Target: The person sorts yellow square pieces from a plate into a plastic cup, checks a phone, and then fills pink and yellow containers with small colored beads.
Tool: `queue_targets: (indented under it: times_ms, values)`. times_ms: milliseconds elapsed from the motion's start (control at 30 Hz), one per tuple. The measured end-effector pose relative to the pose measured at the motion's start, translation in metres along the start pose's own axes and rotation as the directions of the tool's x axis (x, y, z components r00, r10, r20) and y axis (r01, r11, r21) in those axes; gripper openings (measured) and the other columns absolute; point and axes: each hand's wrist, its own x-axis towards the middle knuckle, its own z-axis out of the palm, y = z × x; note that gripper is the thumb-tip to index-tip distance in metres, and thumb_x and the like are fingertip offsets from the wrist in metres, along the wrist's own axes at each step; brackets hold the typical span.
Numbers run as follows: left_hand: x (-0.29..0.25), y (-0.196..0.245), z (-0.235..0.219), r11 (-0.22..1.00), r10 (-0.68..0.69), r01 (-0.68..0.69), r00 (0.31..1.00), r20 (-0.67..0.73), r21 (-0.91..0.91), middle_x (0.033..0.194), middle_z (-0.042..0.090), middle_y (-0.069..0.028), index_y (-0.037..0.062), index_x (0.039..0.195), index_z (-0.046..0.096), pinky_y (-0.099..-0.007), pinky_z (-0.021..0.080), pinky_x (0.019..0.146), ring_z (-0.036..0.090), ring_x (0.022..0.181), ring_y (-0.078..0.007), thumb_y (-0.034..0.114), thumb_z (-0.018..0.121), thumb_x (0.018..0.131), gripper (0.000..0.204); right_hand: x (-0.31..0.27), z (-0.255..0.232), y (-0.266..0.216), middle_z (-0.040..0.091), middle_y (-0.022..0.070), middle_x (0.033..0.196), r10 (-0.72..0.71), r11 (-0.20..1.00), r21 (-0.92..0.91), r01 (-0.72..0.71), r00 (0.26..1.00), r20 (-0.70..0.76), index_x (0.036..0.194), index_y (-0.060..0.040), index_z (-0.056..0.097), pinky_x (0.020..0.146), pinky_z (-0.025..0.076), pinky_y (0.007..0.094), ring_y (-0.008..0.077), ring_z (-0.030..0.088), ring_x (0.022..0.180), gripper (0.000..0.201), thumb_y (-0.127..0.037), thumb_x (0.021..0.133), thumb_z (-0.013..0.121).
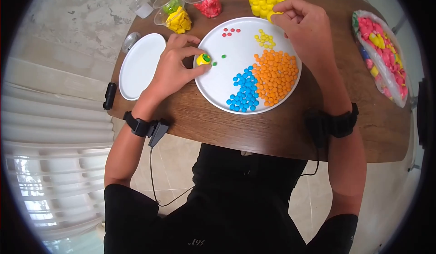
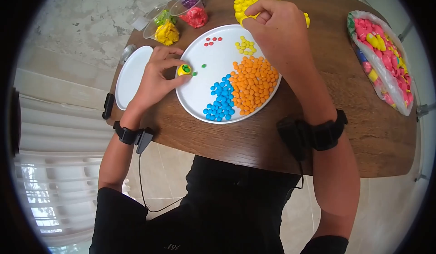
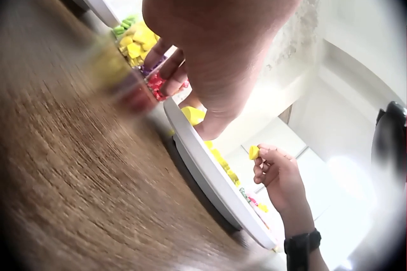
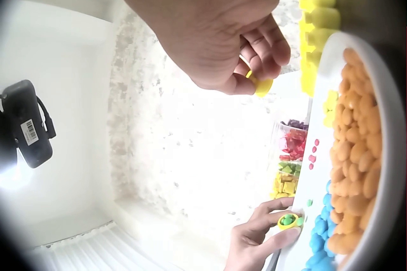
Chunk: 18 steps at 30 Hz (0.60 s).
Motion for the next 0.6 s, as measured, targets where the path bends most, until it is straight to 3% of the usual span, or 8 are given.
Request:
queue_targets:
  times_ms: [200,267,400,467,600]
  values:
    - [0.007,0.006,-0.014,0.987,0.037,-0.054,0.993,0.112,0.154,0.130,0.065,-0.0155,0.0009,0.106,0.079,-0.0417,0.048,0.104,0.057,0.120,-0.0322,0.018,0.083,0.079,0.032,-0.002,0.002,-0.003,0.066,0.0066,0.066,-0.033,0.999,-0.009,0.032,0.999,-0.021,0.096,0.0046,0.076,0.058,0.050,0.0303,0.0133,0.061,0.057,0.022,-0.010,0.080,0.074]
    - [0.013,0.011,-0.021,0.932,0.180,-0.234,0.962,0.206,0.275,0.131,0.063,-0.0162,-0.0001,0.102,0.076,-0.0440,0.049,0.104,0.057,0.121,-0.0346,0.017,0.081,0.081,0.028,-0.001,0.003,-0.003,0.066,0.0067,0.065,-0.061,0.998,-0.008,0.061,0.998,-0.022,0.095,0.0047,0.076,0.058,0.050,0.0305,0.0137,0.061,0.057,0.022,-0.011,0.080,0.073]
    - [0.025,0.022,-0.028,0.861,0.223,-0.338,0.922,0.315,0.381,0.133,0.060,-0.0172,-0.0015,0.098,0.072,-0.0460,0.050,0.104,0.057,0.123,-0.0360,0.015,0.079,0.080,0.026,-0.001,0.003,-0.005,0.066,0.0072,0.065,-0.038,0.999,-0.008,0.038,0.999,-0.013,0.095,0.0046,0.076,0.059,0.050,0.0312,0.0142,0.062,0.057,0.021,-0.012,0.081,0.073]
    - [0.031,0.029,-0.030,0.769,0.275,-0.452,0.872,0.404,0.452,0.131,0.058,-0.0176,-0.0019,0.095,0.071,-0.0452,0.050,0.104,0.056,0.124,-0.0350,0.016,0.080,0.078,0.026,0.000,0.002,-0.007,0.066,0.0074,0.064,-0.040,0.999,-0.002,0.040,0.999,-0.016,0.095,0.0046,0.076,0.059,0.050,0.0314,0.0143,0.062,0.057,0.021,-0.012,0.081,0.073]
    - [0.043,0.043,-0.029,0.693,0.272,-0.521,0.829,0.489,0.498,0.128,0.059,-0.0177,-0.0026,0.094,0.071,-0.0433,0.049,0.104,0.056,0.125,-0.0336,0.013,0.080,0.075,0.026,-0.001,0.000,-0.014,0.067,0.0083,0.066,-0.030,0.999,0.012,0.031,0.999,-0.031,0.094,0.0042,0.076,0.062,0.052,0.0323,0.0153,0.063,0.059,0.021,-0.012,0.080,0.074]
